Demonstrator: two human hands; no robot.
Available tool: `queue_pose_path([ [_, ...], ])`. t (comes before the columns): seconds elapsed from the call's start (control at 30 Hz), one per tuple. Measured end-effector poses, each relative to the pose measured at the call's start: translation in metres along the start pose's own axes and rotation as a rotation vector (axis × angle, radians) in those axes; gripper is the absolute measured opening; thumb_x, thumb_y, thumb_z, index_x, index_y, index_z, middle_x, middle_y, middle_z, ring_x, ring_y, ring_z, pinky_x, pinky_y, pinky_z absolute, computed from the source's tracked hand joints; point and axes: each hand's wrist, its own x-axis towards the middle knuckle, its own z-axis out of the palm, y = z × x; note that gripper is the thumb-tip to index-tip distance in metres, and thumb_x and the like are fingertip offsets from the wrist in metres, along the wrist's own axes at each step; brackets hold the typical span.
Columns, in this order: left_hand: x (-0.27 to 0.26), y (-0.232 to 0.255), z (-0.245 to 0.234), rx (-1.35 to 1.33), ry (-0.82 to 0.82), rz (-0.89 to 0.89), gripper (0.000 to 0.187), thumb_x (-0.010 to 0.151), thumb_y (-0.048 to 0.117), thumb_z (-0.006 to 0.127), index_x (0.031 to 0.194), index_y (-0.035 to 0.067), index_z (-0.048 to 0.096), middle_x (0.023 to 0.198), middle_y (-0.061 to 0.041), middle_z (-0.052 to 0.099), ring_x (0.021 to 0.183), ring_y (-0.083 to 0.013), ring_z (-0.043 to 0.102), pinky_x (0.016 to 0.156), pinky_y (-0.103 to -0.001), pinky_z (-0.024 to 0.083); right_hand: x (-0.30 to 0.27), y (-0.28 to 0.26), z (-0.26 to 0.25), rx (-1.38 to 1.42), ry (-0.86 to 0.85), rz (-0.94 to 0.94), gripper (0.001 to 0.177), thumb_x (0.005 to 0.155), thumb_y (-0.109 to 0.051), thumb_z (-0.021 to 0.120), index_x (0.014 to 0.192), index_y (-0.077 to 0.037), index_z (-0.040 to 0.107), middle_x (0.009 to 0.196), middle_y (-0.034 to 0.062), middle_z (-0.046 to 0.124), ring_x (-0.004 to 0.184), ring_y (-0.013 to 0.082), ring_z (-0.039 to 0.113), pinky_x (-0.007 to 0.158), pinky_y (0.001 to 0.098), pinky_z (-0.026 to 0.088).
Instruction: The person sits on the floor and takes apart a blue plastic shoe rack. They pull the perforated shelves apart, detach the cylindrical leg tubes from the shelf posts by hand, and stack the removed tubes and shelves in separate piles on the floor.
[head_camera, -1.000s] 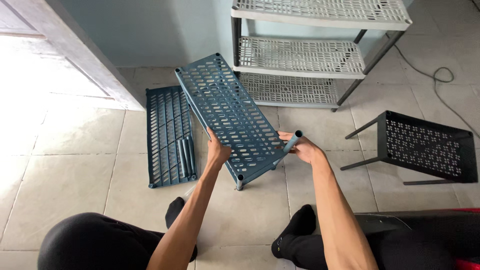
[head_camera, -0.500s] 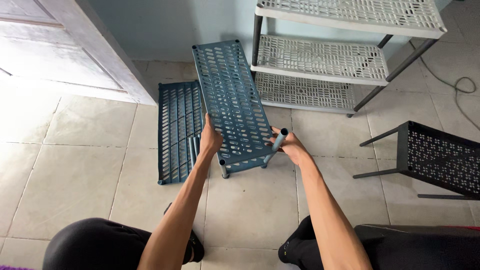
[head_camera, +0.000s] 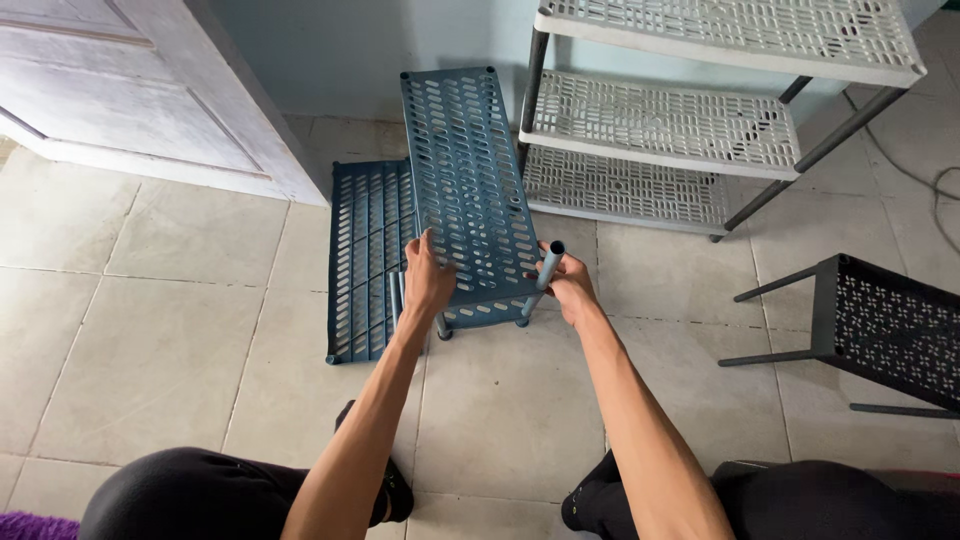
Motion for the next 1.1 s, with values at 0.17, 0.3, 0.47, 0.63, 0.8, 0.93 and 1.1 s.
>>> queue_pose_path([
  [0.17, -0.015, 0.010, 0.002, 0.208, -0.019, 0.024, 0.085, 0.080, 0.020, 0.082, 0.152, 0.010, 0.038, 0.156, -0.030, 0.026, 0.139, -0.0487, 0.040, 0.106, -0.068, 0.030, 0.003, 0.001, 0.007, 0.105, 0.016, -0.030, 0.048, 0.099, -0.006, 0.058, 0.146, -0.016, 0.057, 0.115, 0.0036, 0.071, 0.085, 0.0140, 0.073, 0.077, 0.0315, 0.056],
  [0.3, -0.029, 0.008, 0.000, 0.211, -0.027, 0.074, 0.082, 0.079, 0.022, 0.083, 0.151, 0.013, 0.043, 0.158, -0.032, 0.022, 0.142, -0.0495, 0.035, 0.109, -0.064, 0.029, 0.002, 0.011, 0.007, 0.139, 0.035, -0.063, 0.045, 0.099, -0.004, 0.053, 0.143, -0.013, 0.060, 0.115, 0.0043, 0.071, 0.087, 0.0156, 0.074, 0.080, 0.0305, 0.055],
  [0.47, -0.040, 0.009, 0.002, 0.247, -0.023, 0.140, 0.081, 0.080, 0.027, 0.083, 0.150, 0.012, 0.045, 0.158, -0.036, 0.017, 0.147, -0.0513, 0.020, 0.108, -0.065, 0.024, -0.007, 0.027, 0.022, 0.091, 0.154, -0.424, 0.049, 0.094, 0.007, 0.045, 0.134, -0.006, 0.069, 0.116, 0.0078, 0.074, 0.096, 0.0161, 0.067, 0.088, 0.0309, 0.054],
  [0.63, -0.046, 0.021, 0.007, 0.278, -0.032, 0.268, 0.071, 0.081, 0.033, 0.081, 0.146, 0.021, 0.055, 0.161, -0.032, 0.021, 0.151, -0.0500, 0.013, 0.109, -0.068, 0.019, -0.042, 0.018, 0.035, -0.319, 0.429, -0.662, 0.043, 0.084, 0.010, 0.056, 0.122, -0.006, 0.069, 0.116, 0.0089, 0.063, 0.101, 0.0229, 0.063, 0.087, 0.0370, 0.053],
  [0.8, -0.049, 0.031, 0.017, 0.357, -0.151, 0.261, 0.068, 0.083, 0.045, 0.078, 0.145, 0.032, 0.055, 0.163, -0.027, 0.022, 0.152, -0.0480, 0.009, 0.111, -0.070, 0.014, -0.070, 0.004, 0.049, -0.377, 0.423, -0.844, 0.027, 0.088, -0.007, 0.069, 0.114, -0.004, 0.061, 0.111, 0.0103, 0.066, 0.104, 0.0248, 0.064, 0.090, 0.0400, 0.051],
  [0.93, -0.050, 0.028, 0.021, 0.379, -0.162, 0.262, 0.065, 0.087, 0.050, 0.073, 0.147, 0.035, 0.054, 0.165, -0.023, 0.022, 0.154, -0.0469, 0.008, 0.112, -0.070, 0.013, -0.066, -0.002, 0.052, -0.272, 0.344, -0.632, 0.026, 0.101, -0.029, 0.067, 0.107, -0.006, 0.057, 0.091, 0.0048, 0.060, 0.080, 0.0177, 0.058, 0.073, 0.0360, 0.050],
  [1.1, -0.051, 0.031, 0.019, 0.426, -0.173, 0.260, 0.063, 0.088, 0.054, 0.069, 0.147, 0.041, 0.052, 0.166, -0.021, 0.021, 0.155, -0.0460, 0.007, 0.113, -0.070, 0.012, -0.051, -0.004, 0.051, -0.220, 0.316, -0.523, 0.037, 0.100, -0.038, 0.068, 0.090, -0.005, 0.054, 0.071, 0.0022, 0.050, 0.062, 0.0130, 0.050, 0.058, 0.0323, 0.045],
])
